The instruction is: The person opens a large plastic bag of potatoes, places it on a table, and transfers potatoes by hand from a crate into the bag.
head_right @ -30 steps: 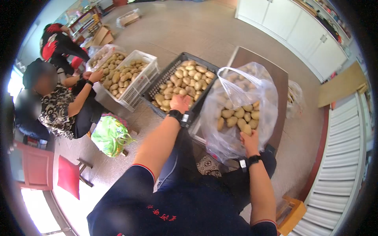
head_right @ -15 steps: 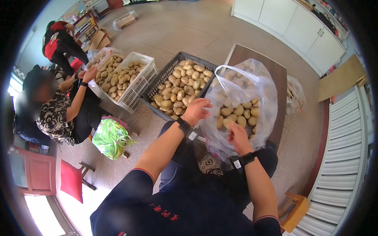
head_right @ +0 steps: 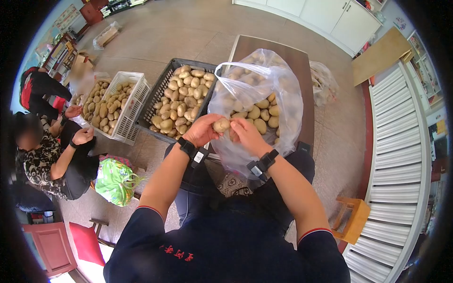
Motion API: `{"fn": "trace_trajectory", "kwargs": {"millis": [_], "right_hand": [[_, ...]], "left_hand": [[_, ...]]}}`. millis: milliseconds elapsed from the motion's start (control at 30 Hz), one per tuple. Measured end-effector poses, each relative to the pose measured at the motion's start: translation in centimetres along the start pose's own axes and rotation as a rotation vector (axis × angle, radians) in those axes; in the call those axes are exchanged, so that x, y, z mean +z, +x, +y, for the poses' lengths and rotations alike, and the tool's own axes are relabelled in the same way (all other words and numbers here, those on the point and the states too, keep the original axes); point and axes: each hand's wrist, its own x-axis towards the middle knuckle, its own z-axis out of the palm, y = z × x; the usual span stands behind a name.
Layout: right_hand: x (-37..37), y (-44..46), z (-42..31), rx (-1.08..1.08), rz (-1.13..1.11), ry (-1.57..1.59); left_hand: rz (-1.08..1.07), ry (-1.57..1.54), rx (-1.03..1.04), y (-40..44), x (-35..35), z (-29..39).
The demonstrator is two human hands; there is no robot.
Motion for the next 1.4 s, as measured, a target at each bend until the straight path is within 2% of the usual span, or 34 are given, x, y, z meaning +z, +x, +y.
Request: {"fn": "trace_trajectory", "kwargs": {"millis": [67,133,200,233,267,300,333,400,467,533,600,700,800,867,900,1033,1233,1400], "right_hand": [[-1.4,0.2,0.6,0.015,0.164,-0.178],[-3.5,0.2,2.5,0.004,0.255,-0.302],[-5.6,0.1,4.9,-0.089,0.360,-0.727],[-6.3,-0.3,5.5,-0.089,0.360,-0.726],[-6.6,-1.0,5.7,-0.034,0.320,-0.887],[-6.9,-1.6,6.0,0.023,0.278,-1.047],[-7.0,-1.9,6.3,0.023,0.277,-1.046],[-7.2,-2.3,7.2,0.072,0.179,-1.244],[-7.3,-3.2,7.4,0.100,0.194,-1.226],[-7.6,-2.8,8.9,0.156,0.184,-1.223],[-7.7,-3.1,9.2,0.140,0.206,-1.201],[-8.0,-3.3,9.2,0.182,0.043,-1.256],[-7.0,-4.1,7.7,0.122,0.047,-1.265],[-6.5,-4.4,7.3,0.236,0.007,-1.281],[-6.5,-4.5,7.4,0.221,-0.014,-1.276],[-5.6,-5.7,7.3,0.081,0.027,-1.452],[-4.9,-5.9,7.9,0.160,0.058,-1.507],[-3.8,-6.0,7.6,0.083,0.137,-1.482]], "left_hand": [[0.021,-0.032,0.012,0.1,-0.2,0.1],[0.159,-0.103,0.078,-0.1,-0.1,0.6],[0.191,-0.134,0.121,0.3,-0.9,0.3],[0.269,-0.196,0.141,0.5,-1.3,0.2],[0.347,-0.257,0.160,0.7,-1.6,0.2],[0.348,-0.257,0.159,0.8,-1.9,0.3],[0.397,-0.295,0.169,0.8,-2.3,0.5],[0.447,-0.329,0.176,1.3,-3.1,0.3],[0.491,-0.424,0.212,1.6,-4.3,0.1],[0.573,-0.455,0.344,2.6,-5.9,-1.2],[0.593,-0.543,0.371,1.9,-5.0,-0.2],[0.698,-0.587,0.297,1.9,-5.2,0.9],[0.734,-0.579,0.281,2.5,-6.9,1.0],[0.785,-0.572,0.291,1.9,-6.8,1.5],[0.816,-0.565,0.302,1.6,-6.6,1.8],[0.840,-0.496,0.336,1.3,-7.6,2.0],[0.862,-0.503,0.343,1.1,-9.6,1.5],[0.948,-0.556,0.390,0.3,-9.4,2.2]]}}
